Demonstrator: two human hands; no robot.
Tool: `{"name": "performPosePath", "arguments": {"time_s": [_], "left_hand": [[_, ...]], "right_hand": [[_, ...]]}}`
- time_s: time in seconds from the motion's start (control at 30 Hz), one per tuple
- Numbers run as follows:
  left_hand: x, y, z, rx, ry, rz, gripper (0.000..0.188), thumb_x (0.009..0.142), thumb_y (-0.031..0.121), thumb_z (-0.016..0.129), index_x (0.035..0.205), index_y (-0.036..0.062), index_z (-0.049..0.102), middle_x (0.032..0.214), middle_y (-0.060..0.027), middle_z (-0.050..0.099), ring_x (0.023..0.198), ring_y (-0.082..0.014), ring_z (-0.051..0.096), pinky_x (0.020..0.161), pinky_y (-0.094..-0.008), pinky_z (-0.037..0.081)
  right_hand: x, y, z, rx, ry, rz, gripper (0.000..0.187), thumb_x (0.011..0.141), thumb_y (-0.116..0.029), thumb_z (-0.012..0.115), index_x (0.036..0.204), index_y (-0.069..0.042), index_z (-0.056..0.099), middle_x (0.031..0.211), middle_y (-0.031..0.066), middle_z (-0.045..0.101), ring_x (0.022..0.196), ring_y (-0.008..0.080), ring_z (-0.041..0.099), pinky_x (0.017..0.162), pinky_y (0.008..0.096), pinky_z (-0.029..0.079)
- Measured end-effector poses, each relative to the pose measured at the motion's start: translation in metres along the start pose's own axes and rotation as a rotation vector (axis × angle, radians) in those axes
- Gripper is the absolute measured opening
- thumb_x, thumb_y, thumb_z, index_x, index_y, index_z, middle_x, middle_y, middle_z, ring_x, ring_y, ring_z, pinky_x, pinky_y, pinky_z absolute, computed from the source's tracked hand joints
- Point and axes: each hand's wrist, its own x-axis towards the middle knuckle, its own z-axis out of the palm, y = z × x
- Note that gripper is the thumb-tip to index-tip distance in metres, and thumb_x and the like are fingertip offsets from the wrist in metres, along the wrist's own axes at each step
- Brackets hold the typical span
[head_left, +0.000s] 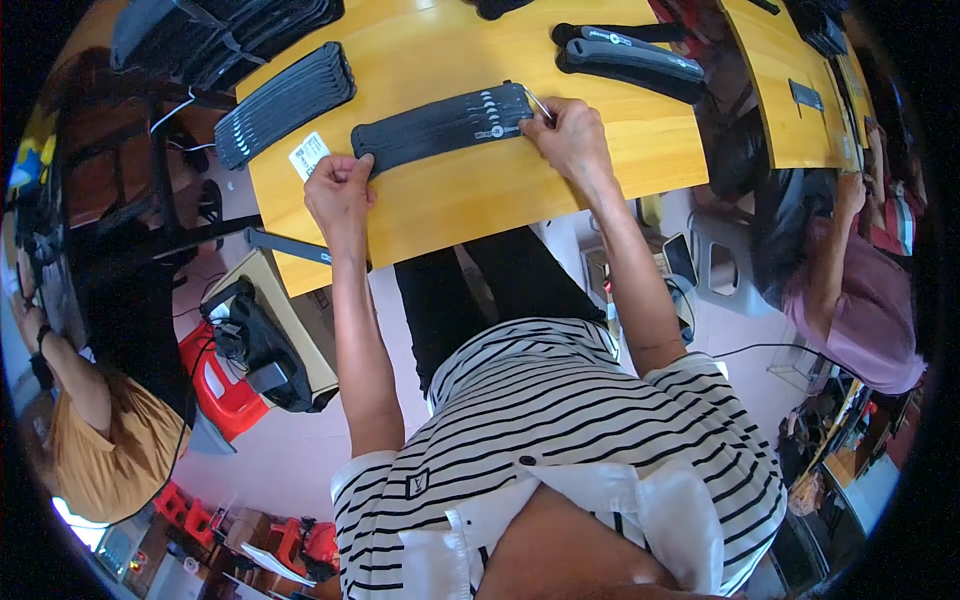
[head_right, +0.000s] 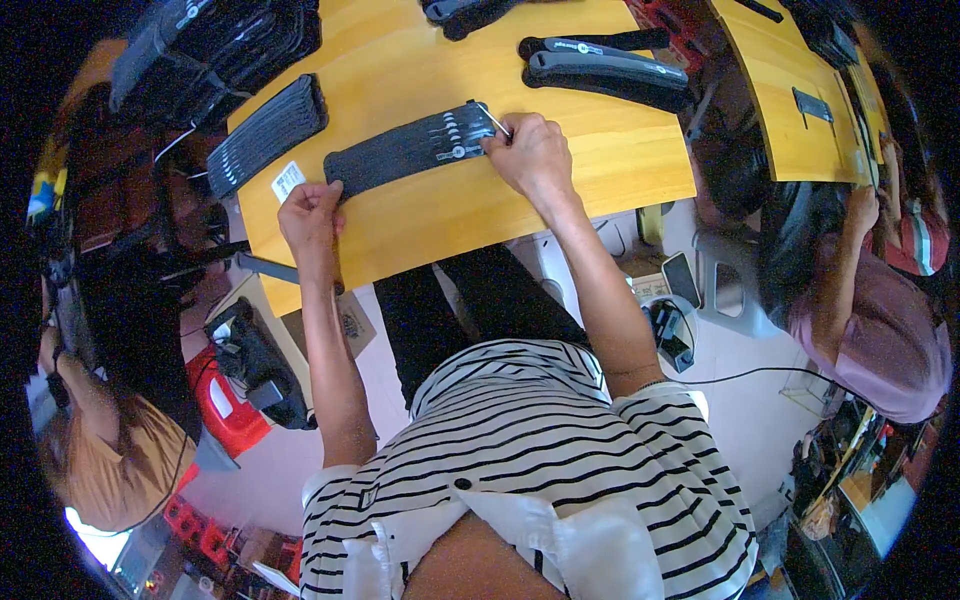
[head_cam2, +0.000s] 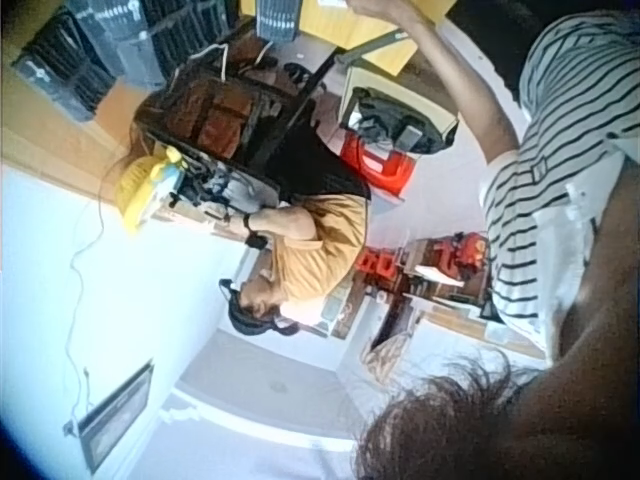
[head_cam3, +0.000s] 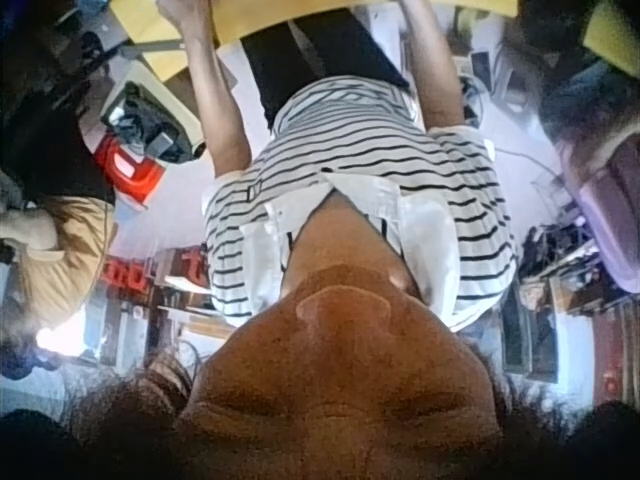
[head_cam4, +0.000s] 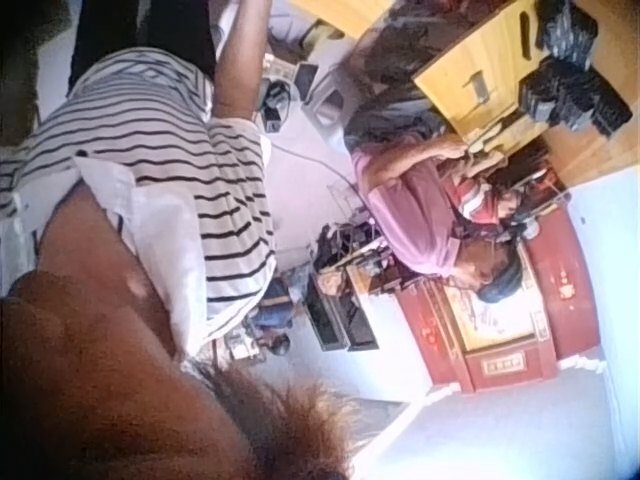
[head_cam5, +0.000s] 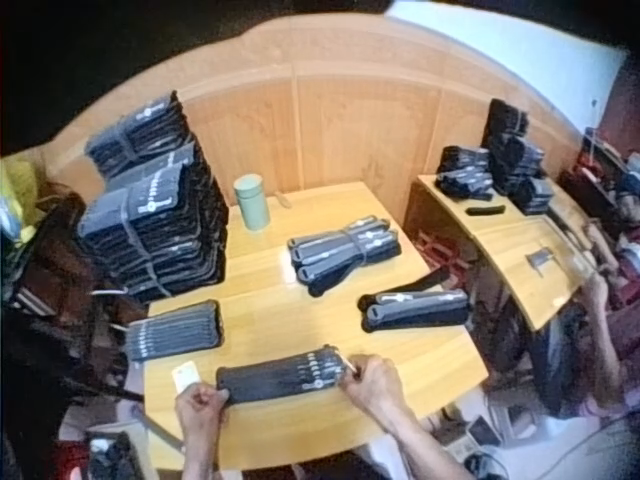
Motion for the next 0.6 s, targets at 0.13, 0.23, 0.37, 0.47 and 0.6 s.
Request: {"name": "performPosePath", "arguments": {"time_s": [0.13,0.23,0.37,0.47,0.6], "left_hand": [[0.003,-0.003,-0.003,-0.068,-0.045,-0.042,0.015,0.074,0.005,0.068,0.069,0.0015,0.054,0.055,-0.0022,0.053,0.041,-0.0074,0.047,0.038,-0.0202,0.035],[0.005,-0.003,-0.004,-0.108,-0.047,-0.059,0.015,0.074,0.004,0.067,0.07,0.0027,0.053,0.054,-0.0013,0.052,0.041,-0.0071,0.047,0.038,-0.0198,0.035],[0.005,-0.001,-0.008,-0.06,-0.069,-0.055,0.01,0.077,0.004,0.063,0.071,0.0021,0.055,0.055,-0.0007,0.052,0.043,-0.0069,0.048,0.039,-0.0211,0.037],[0.0,0.006,-0.011,0.13,0.148,0.167,0.009,0.082,0.008,0.058,0.081,-0.0012,0.058,0.061,-0.0058,0.058,0.048,-0.0156,0.055,0.045,-0.027,0.044],[-0.009,0.015,0.005,0.372,0.234,0.682,0.021,0.085,0.014,0.054,0.095,-0.0034,0.059,0.078,-0.0143,0.063,0.067,-0.0271,0.062,0.06,-0.0357,0.049]], "right_hand": [[0.003,0.003,-0.001,0.09,-0.054,0.053,0.02,0.074,-0.012,0.065,0.064,-0.001,0.053,0.051,0.006,0.051,0.045,0.0118,0.05,0.044,0.0267,0.039],[0.006,0.01,0.002,0.175,-0.073,0.051,0.017,0.076,-0.009,0.063,0.065,-0.002,0.052,0.051,0.004,0.051,0.044,0.009,0.049,0.04,0.0238,0.037],[0.001,0.005,-0.011,0.436,-0.197,0.146,0.013,0.077,-0.006,0.06,0.067,-0.002,0.052,0.052,0.0024,0.051,0.046,0.0069,0.049,0.042,0.0239,0.039],[0.004,0.013,-0.011,0.261,-0.066,-0.029,0.011,0.076,-0.015,0.06,0.073,-0.005,0.059,0.062,0.0145,0.06,0.059,0.0281,0.061,0.056,0.0388,0.047],[0.006,-0.018,-0.002,-0.151,0.243,-0.226,0.014,0.08,-0.02,0.057,0.081,-0.007,0.058,0.069,0.016,0.061,0.068,0.0303,0.062,0.057,0.0444,0.048]]}}
